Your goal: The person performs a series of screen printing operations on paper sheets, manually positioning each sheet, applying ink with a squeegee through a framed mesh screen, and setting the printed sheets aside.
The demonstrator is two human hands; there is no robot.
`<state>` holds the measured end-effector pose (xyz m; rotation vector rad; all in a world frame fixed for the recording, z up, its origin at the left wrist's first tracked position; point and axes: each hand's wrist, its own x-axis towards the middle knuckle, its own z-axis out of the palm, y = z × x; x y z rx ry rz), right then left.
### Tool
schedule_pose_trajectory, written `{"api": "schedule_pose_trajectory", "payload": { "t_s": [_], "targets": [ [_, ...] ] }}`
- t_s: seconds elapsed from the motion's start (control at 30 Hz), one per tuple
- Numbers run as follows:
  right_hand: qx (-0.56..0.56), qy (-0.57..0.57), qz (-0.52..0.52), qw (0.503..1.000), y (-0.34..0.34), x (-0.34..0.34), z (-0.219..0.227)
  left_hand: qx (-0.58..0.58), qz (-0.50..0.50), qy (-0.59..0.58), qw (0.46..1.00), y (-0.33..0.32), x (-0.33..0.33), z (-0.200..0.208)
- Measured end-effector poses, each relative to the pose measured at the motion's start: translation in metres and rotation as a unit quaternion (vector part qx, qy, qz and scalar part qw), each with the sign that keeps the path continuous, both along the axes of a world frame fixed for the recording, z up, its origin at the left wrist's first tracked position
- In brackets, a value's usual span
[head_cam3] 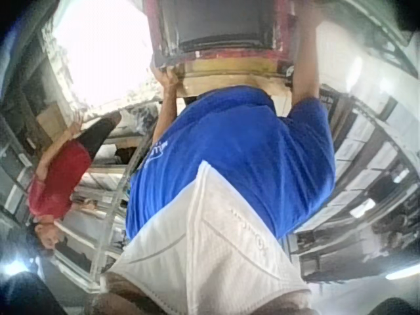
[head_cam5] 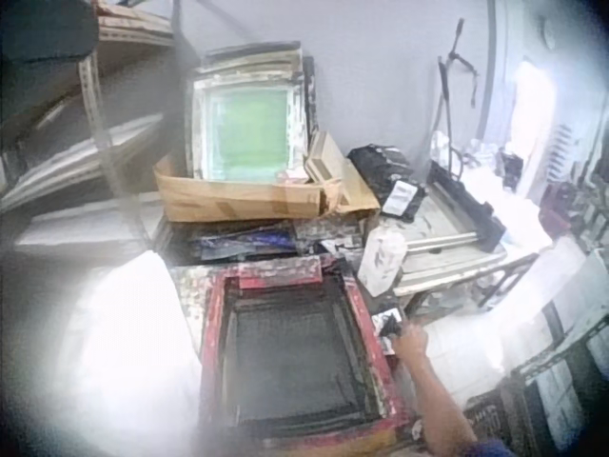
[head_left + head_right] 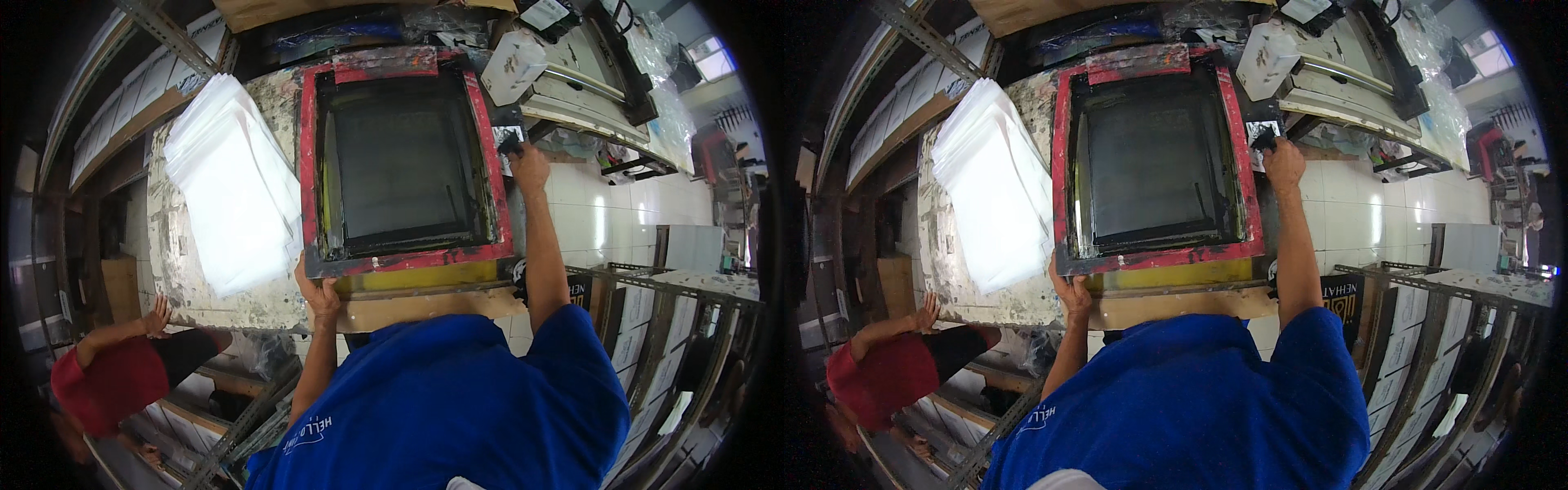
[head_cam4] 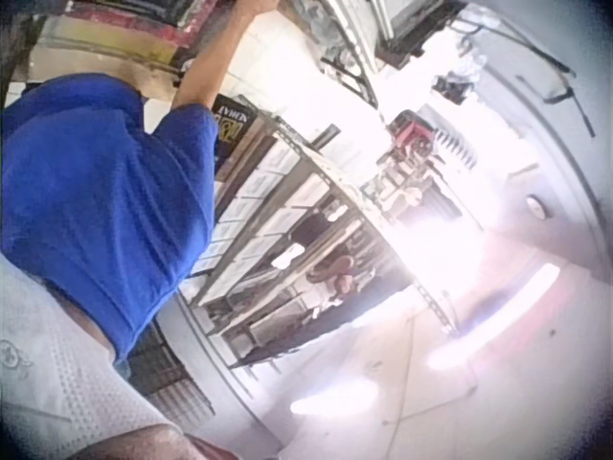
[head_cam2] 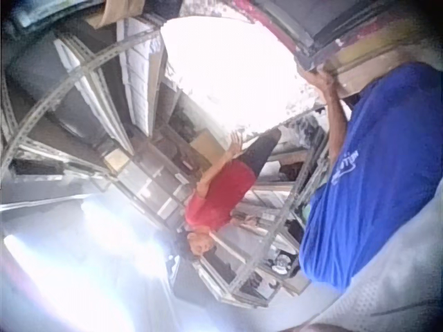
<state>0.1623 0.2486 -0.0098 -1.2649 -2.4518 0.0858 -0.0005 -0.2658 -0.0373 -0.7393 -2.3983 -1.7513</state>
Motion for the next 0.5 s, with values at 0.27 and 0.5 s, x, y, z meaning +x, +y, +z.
{"api": "schedule_pose_trajectory", "payload": {
  "t_s": [0.27, 0.5],
  "targets": [
    [-0.072, 0.186, -0.013, 0.98, -0.002, -0.003, 0.037, 0.011, -0.005, -0.026, 1.0, -0.003, 0.002, -0.004],
    [-0.142, 0.241, 0.12, 0.952, -0.045, -0.023, 0.108, -0.007, -0.004, -0.025, 1.0, -0.001, 0.0, -0.001]
  ]
}}
